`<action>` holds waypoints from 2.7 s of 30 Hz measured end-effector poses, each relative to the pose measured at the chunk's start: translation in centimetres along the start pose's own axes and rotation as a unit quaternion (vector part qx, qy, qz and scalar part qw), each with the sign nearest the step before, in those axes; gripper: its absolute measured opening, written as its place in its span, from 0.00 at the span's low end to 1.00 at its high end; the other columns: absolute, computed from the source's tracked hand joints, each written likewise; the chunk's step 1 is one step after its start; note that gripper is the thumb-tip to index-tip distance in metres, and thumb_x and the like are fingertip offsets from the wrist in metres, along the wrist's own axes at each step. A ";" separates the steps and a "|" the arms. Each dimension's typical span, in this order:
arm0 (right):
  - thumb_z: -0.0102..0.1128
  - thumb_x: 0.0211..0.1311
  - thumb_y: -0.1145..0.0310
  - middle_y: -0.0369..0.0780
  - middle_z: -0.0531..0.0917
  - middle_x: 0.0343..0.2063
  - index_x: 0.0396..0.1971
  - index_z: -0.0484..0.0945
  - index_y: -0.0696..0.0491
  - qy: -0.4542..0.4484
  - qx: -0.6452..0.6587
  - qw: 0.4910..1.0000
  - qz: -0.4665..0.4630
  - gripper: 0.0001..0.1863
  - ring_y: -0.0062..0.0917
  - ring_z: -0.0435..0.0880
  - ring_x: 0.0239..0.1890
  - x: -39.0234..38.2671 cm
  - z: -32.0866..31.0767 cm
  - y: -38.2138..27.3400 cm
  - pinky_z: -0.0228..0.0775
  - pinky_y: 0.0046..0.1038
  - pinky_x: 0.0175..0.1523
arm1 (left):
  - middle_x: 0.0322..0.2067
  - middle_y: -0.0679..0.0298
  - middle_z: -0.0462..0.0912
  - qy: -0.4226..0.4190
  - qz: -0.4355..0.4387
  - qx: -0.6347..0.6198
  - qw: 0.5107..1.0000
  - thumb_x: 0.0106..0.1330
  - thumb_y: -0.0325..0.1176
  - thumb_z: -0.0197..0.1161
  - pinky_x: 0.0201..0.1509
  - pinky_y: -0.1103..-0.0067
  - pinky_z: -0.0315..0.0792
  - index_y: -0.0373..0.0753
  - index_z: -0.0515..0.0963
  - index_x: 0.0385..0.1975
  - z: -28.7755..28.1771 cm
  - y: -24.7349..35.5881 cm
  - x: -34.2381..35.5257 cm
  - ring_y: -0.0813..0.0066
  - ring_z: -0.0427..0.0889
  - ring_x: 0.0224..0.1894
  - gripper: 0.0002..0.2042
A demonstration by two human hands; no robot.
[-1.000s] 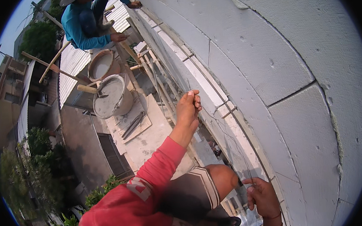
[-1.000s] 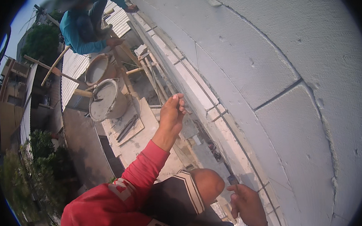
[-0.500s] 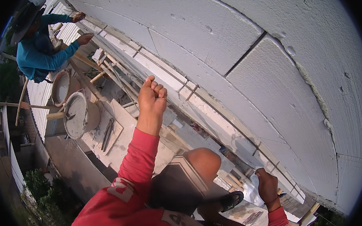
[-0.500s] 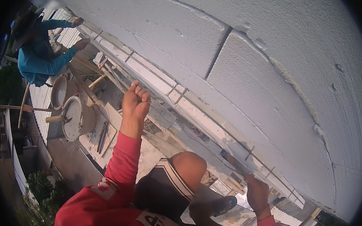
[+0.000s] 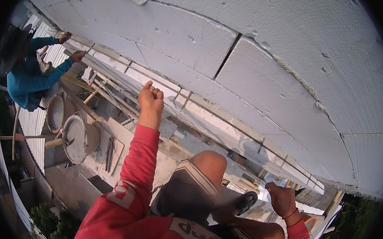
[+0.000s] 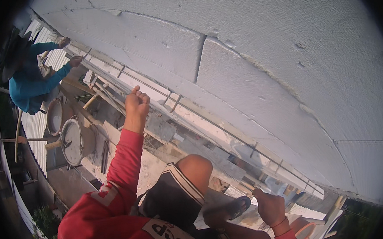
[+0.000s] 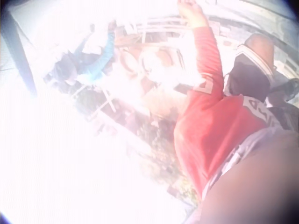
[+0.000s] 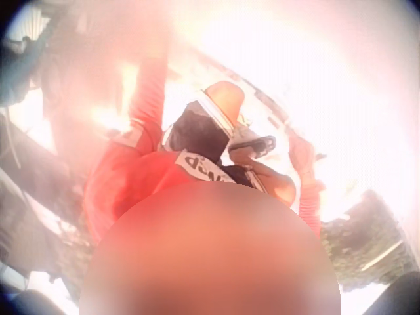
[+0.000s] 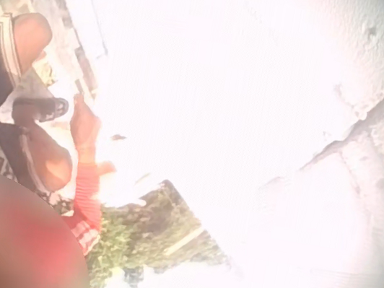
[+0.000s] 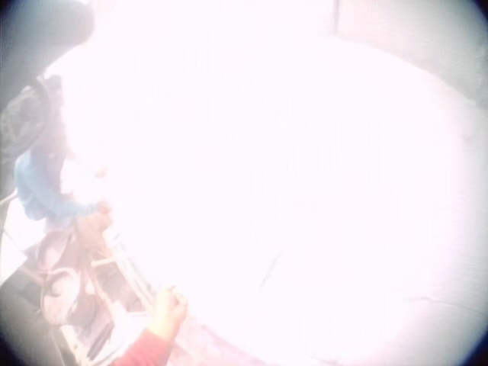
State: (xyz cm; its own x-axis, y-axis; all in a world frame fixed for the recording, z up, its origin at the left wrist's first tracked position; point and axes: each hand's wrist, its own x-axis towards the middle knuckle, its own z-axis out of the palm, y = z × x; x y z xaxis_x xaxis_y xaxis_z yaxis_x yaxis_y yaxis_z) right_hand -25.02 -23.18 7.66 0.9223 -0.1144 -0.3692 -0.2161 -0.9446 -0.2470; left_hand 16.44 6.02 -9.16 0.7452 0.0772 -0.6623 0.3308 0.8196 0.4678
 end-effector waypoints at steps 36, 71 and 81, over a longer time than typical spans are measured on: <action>0.54 0.66 0.71 0.55 0.83 0.30 0.47 0.80 0.54 0.059 0.312 0.940 -0.125 0.12 0.51 0.84 0.36 27.3 14.6 -11.8 0.73 0.48 0.40 | 0.23 0.68 0.77 0.009 0.131 0.339 0.932 0.72 0.32 0.60 0.25 0.81 0.65 0.30 0.82 0.31 -8.8 -12.8 -4.5 0.83 0.70 0.21 0.11; 0.55 0.66 0.76 0.45 0.76 0.16 0.52 0.77 0.56 0.122 0.284 0.936 -0.166 0.15 0.38 0.76 0.18 29.6 12.6 -8.6 0.67 0.37 0.30 | 0.16 0.54 0.77 0.013 0.104 0.573 0.813 0.69 0.45 0.59 0.33 0.66 0.70 0.32 0.80 0.20 -8.2 -12.1 0.7 0.60 0.76 0.21 0.22; 0.56 0.64 0.78 0.43 0.77 0.15 0.50 0.78 0.59 0.126 0.210 0.964 -0.105 0.15 0.30 0.76 0.17 31.8 14.1 -10.8 0.67 0.33 0.28 | 0.14 0.68 0.65 0.056 0.153 0.506 0.847 0.68 0.40 0.59 0.27 0.72 0.58 0.31 0.71 0.15 -7.6 -13.3 -0.6 0.79 0.61 0.22 0.21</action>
State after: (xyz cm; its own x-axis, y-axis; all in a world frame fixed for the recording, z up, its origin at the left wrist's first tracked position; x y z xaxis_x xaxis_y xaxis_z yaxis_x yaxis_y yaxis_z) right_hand 2.09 -12.27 -13.99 0.9969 -0.0559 -0.0554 -0.0785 -0.7540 -0.6521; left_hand 7.18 -0.59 -19.45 0.8449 0.2980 -0.4442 0.5010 -0.1500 0.8523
